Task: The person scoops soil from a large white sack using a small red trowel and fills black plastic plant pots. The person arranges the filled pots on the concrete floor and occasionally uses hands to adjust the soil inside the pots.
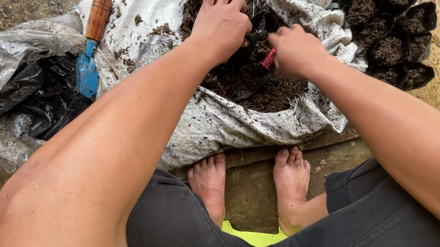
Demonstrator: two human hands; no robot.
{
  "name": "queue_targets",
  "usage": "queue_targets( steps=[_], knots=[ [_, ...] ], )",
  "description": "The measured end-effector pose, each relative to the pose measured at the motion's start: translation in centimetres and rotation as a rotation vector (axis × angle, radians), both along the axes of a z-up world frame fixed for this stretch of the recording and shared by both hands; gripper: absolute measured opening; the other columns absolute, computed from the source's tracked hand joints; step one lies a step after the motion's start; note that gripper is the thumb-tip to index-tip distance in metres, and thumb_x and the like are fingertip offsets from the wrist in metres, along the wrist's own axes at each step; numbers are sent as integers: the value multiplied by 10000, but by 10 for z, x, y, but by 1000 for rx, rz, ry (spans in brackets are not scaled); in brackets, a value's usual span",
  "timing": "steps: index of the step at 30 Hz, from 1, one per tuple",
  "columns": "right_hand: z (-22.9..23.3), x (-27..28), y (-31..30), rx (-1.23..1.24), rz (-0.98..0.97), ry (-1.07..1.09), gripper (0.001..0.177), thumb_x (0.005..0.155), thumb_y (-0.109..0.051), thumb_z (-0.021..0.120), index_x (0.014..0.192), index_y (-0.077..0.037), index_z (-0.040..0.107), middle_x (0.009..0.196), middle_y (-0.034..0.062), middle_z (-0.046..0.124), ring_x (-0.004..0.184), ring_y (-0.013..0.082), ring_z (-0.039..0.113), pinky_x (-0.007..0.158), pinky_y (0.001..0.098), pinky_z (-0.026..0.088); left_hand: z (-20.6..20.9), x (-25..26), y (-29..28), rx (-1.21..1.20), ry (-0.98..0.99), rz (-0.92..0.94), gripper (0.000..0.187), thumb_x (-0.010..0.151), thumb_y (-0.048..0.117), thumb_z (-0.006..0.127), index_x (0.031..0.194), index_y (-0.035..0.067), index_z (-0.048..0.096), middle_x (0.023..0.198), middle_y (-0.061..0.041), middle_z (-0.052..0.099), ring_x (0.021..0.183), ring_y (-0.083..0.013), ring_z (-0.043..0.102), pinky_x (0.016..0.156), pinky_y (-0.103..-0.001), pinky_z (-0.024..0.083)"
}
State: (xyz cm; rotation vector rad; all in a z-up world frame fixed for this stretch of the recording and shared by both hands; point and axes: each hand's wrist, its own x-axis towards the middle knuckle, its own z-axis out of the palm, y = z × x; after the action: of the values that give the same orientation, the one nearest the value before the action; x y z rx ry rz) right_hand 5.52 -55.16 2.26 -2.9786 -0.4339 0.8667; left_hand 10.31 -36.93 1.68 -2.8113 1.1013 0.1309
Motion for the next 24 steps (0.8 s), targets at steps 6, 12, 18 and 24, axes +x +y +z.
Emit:
queue_targets(
  steps=[6,12,18,24],
  knots=[
    [-37,-5,-15,-240,213,18,568,968,-104,494,1527,-187,439,1397,97,534,1266,309,432,1009,449,448,2,9,-5,-11,-138,-39,136,876,171,673,863,152,808,1262,-68,625,1251,-317,402,964,-512,246],
    [-56,0,-27,-306,253,-47,551,1026,-202,322,1575,-248,361,1508,101,452,1395,344,325,1084,498,321,2,11,-6,30,-167,-56,183,916,149,647,844,174,813,1283,-97,625,1285,-316,394,1000,-534,231],
    [-73,-2,-25,-341,307,-160,392,1063,-275,347,1375,-237,581,1419,122,523,1300,296,433,1034,456,372,6,3,-9,57,-58,-36,236,950,110,576,897,107,806,1191,-86,613,1225,-297,417,1034,-532,219],
    [-44,-10,-10,-300,303,-21,320,1021,-153,456,1326,-110,539,1016,50,697,977,238,613,1082,501,332,-2,7,-6,83,-76,-21,223,953,145,595,934,144,818,1243,-88,619,1244,-306,408,1039,-545,210]
  ],
)
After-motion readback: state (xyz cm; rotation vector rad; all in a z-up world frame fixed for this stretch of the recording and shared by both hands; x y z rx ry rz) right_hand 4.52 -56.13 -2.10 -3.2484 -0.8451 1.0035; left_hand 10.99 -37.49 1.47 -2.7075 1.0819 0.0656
